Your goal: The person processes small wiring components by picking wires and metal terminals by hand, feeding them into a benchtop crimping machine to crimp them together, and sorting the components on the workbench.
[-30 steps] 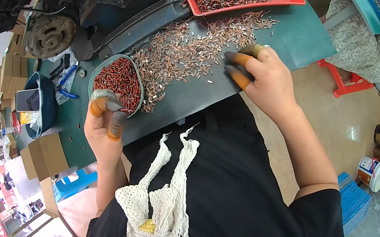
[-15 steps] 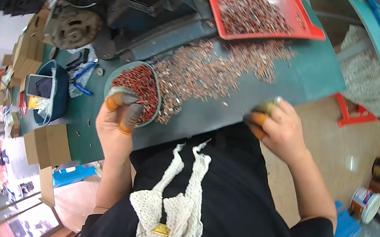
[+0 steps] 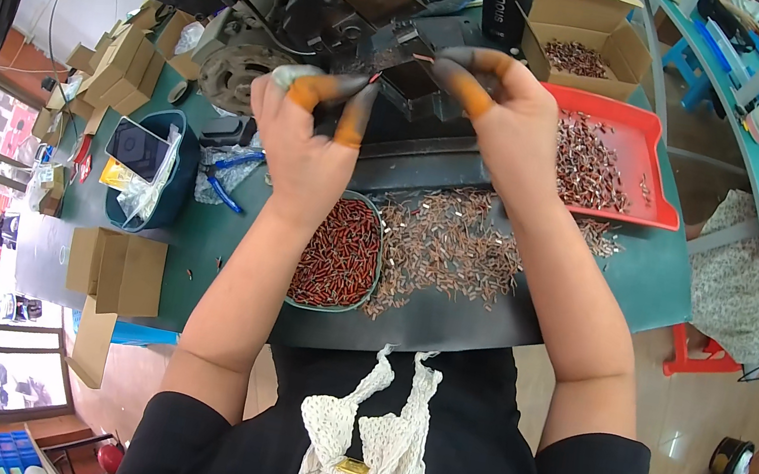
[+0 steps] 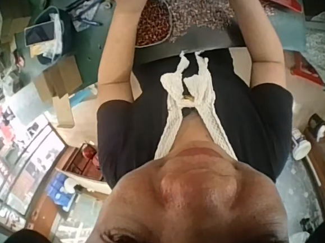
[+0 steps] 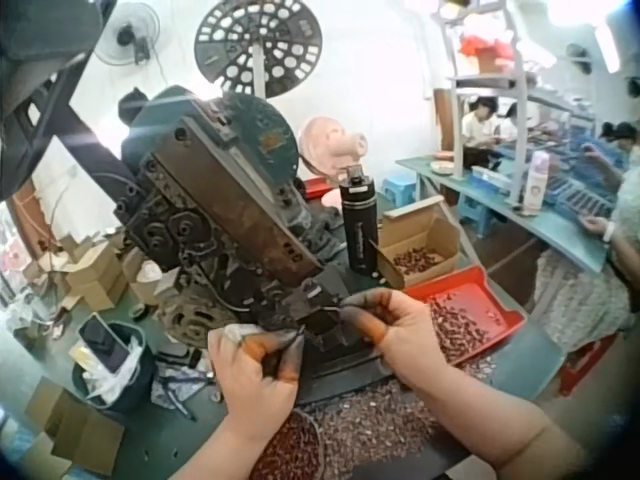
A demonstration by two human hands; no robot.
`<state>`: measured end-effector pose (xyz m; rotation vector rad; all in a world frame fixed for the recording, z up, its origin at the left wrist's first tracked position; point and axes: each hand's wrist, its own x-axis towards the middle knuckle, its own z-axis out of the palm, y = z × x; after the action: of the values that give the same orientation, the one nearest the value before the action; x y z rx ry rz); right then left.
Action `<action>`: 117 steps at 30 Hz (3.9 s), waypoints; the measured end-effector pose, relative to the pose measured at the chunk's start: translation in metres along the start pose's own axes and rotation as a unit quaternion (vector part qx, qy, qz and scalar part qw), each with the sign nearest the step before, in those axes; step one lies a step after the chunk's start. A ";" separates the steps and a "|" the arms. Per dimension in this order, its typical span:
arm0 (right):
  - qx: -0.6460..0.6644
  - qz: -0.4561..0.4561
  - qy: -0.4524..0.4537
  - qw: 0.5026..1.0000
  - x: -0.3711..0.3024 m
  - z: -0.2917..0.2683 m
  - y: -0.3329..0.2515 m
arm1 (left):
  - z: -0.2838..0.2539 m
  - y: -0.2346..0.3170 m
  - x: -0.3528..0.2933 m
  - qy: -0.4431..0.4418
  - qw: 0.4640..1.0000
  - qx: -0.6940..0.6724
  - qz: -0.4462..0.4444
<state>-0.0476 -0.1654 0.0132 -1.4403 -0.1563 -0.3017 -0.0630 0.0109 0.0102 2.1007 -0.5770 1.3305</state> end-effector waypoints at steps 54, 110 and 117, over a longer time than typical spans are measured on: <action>-0.099 -0.006 0.027 0.995 0.025 0.031 0.006 | 0.057 -0.036 0.018 0.074 0.976 0.126 0.159; 0.059 0.296 -0.238 0.923 -0.109 0.041 0.029 | -0.124 -0.011 -0.071 -0.180 0.968 -0.010 -0.175; 0.063 0.227 -0.205 0.950 -0.111 0.037 0.030 | -0.179 -0.179 -0.006 0.177 0.831 0.281 -0.446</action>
<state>-0.1416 -0.1134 -0.0426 -1.3522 -0.1722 0.3834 -0.0710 0.2631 0.0208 1.9950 0.9726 1.3021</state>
